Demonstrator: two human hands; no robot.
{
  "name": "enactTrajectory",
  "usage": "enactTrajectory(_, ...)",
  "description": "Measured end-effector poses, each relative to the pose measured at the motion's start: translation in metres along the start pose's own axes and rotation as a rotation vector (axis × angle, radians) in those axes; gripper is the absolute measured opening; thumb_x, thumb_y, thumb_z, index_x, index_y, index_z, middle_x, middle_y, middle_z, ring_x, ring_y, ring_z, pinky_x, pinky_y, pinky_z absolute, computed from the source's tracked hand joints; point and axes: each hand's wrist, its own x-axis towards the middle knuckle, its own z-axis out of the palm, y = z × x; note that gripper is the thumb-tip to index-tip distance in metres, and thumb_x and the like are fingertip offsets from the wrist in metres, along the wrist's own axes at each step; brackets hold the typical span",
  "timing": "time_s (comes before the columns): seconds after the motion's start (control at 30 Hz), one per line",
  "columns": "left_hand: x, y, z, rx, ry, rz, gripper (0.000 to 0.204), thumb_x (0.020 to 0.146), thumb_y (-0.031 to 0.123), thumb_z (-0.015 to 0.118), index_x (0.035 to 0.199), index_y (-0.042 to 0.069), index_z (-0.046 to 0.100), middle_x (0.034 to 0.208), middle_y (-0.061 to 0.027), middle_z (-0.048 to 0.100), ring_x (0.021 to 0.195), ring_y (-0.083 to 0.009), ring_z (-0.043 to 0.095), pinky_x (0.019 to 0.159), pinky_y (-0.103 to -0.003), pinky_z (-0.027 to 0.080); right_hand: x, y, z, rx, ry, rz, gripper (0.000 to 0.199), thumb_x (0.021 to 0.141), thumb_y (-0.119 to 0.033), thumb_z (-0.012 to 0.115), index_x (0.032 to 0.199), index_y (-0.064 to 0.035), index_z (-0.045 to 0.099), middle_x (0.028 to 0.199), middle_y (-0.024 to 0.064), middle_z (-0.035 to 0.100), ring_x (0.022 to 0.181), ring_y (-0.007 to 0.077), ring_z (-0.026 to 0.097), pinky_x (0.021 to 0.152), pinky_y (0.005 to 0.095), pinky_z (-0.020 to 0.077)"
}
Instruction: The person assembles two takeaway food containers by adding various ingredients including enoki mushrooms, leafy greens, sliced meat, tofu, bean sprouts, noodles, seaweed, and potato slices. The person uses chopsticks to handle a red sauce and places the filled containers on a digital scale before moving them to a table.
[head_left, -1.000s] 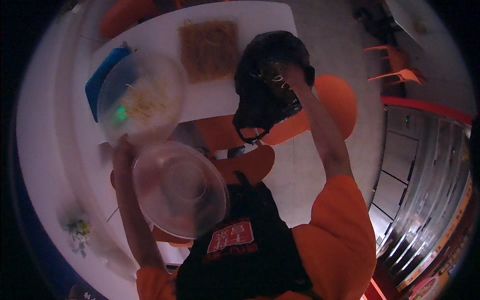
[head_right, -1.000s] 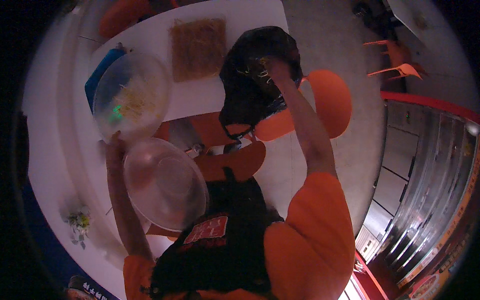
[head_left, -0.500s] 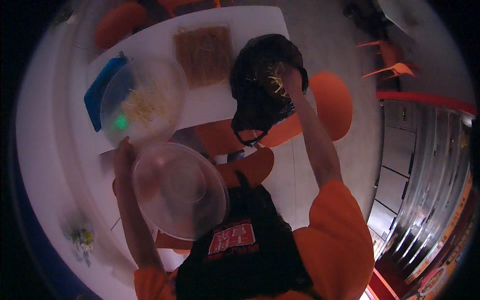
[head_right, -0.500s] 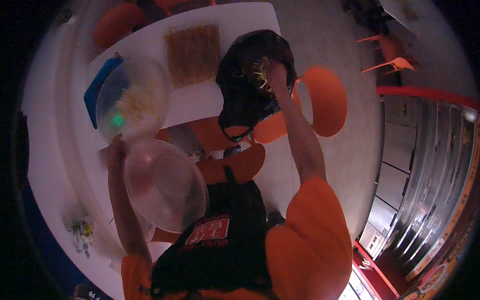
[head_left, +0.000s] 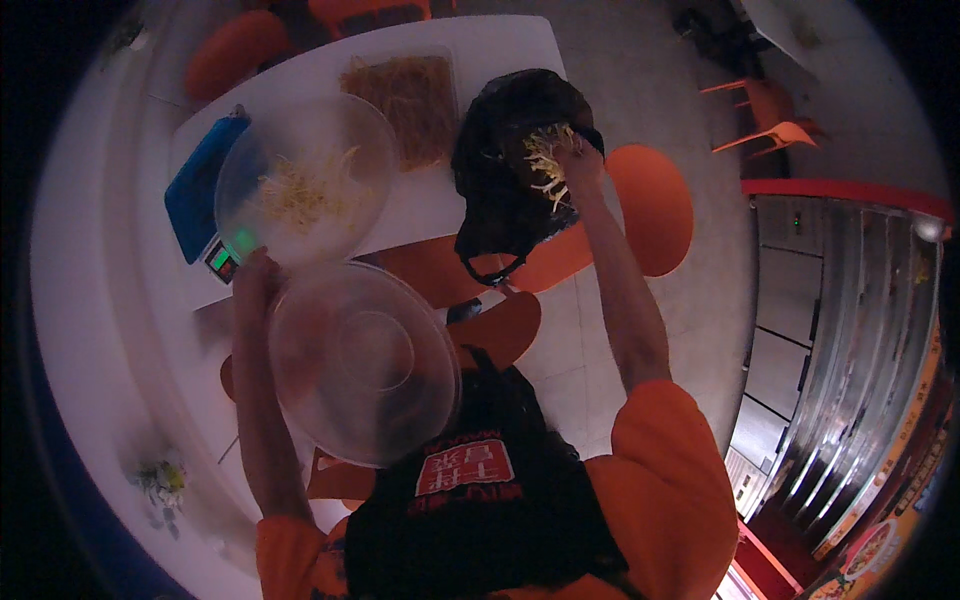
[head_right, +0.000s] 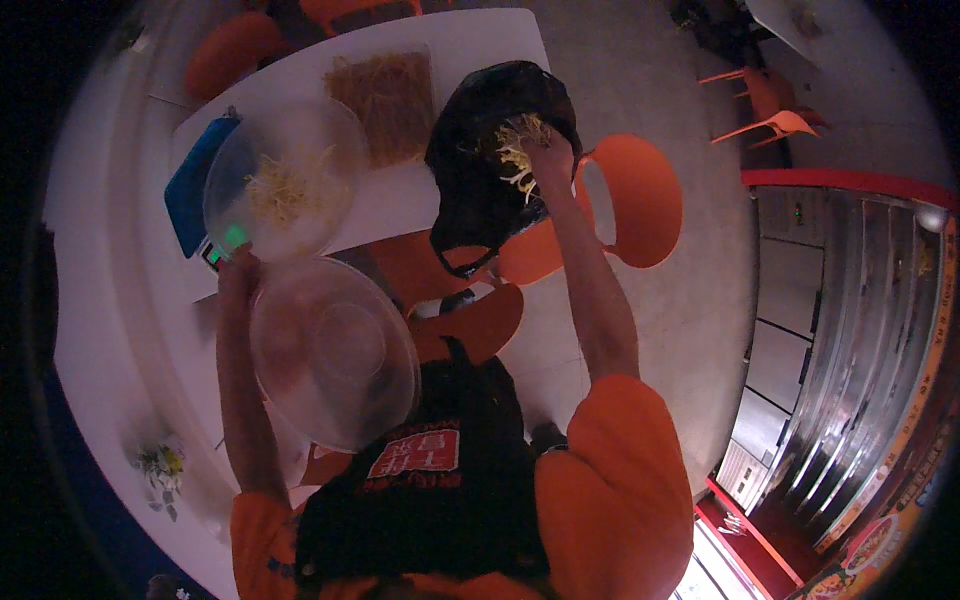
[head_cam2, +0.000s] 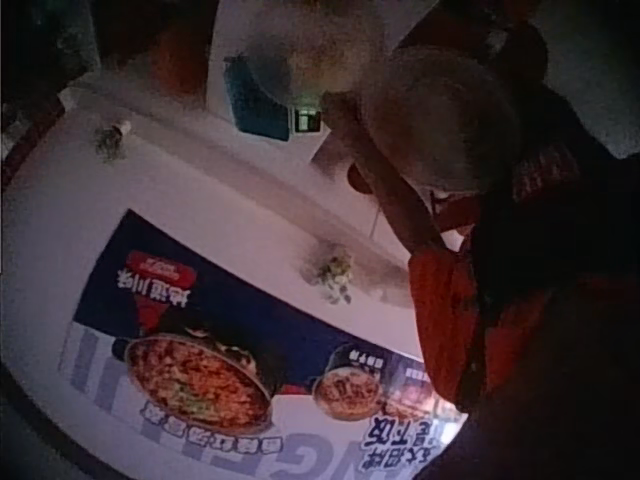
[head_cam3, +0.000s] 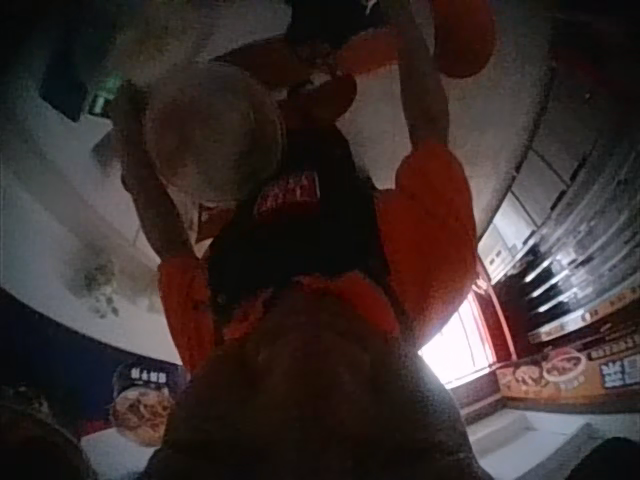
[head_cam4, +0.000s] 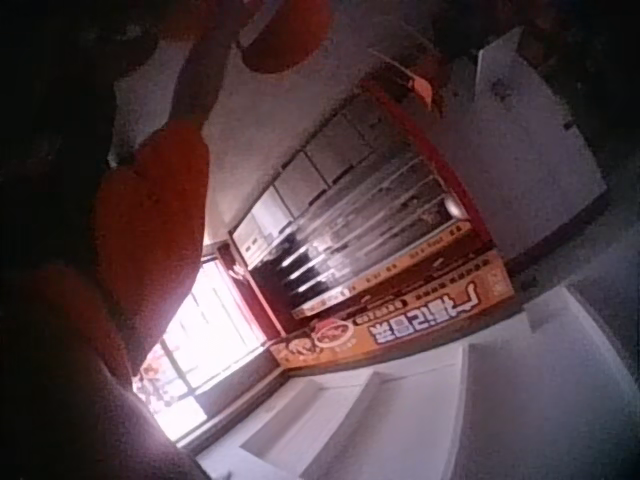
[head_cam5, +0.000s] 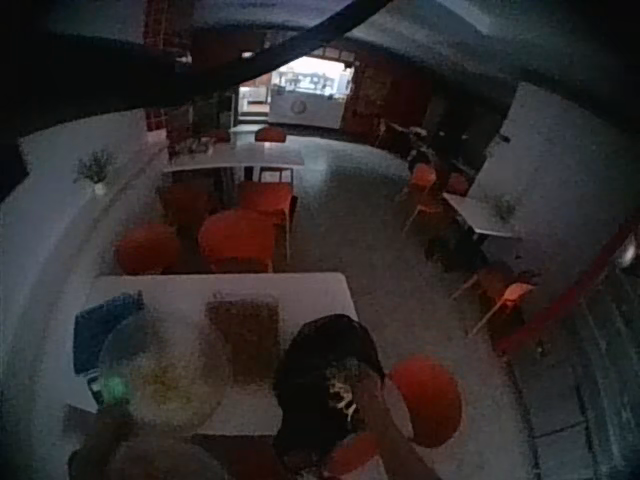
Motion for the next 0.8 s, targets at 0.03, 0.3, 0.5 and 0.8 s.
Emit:
enactTrajectory(0.03,0.006,-0.004,-0.003,-0.042,-0.024,-0.009,0.021,0.088,0.025,0.060,0.072,0.013,0.054,0.062,0.0031,0.046,0.056,-0.0097,0.046,0.052,-0.029,0.038,-0.006,-0.003,-0.003,0.077,0.001,0.029,0.034,0.078,-0.015,0.068,0.109,-0.0007,0.065,0.101,0.0098,0.068,0.091,0.0211,0.063,0.082,0.0337,0.0474)
enactTrajectory(0.3,0.037,-0.004,-0.002,0.554,-0.064,0.316,0.019,0.083,0.022,0.054,0.075,0.005,0.057,0.071,-0.0094,0.057,0.066,-0.0231,0.057,0.060,-0.036,0.043,-0.081,-0.073,-0.060,0.351,-0.053,0.062,0.033,0.083,-0.018,0.065,0.111,0.0005,0.064,0.100,0.0078,0.067,0.088,0.0163,0.060,0.080,0.0303,0.0473)
enactTrajectory(0.5,0.029,0.001,0.002,1.234,-0.106,0.795,0.011,0.076,0.015,0.060,0.077,0.004,0.058,0.080,-0.0137,0.061,0.074,-0.0298,0.060,0.064,-0.039,0.047,-0.174,-0.157,-0.076,0.219,-0.285,0.063,0.031,0.086,-0.019,0.062,0.110,0.0010,0.062,0.102,0.0073,0.066,0.092,0.0169,0.063,0.080,0.0282,0.0497)
enactTrajectory(0.8,-0.015,0.029,0.011,0.525,-0.027,0.299,0.015,0.077,0.019,0.061,0.073,0.007,0.054,0.070,-0.0057,0.056,0.063,-0.0239,0.058,0.058,-0.036,0.045,-0.299,-0.160,0.046,0.208,-0.863,-0.268,0.045,0.081,-0.021,0.069,0.123,-0.0104,0.058,0.130,0.0166,0.050,0.118,0.0288,0.052,0.100,0.0428,0.0400)
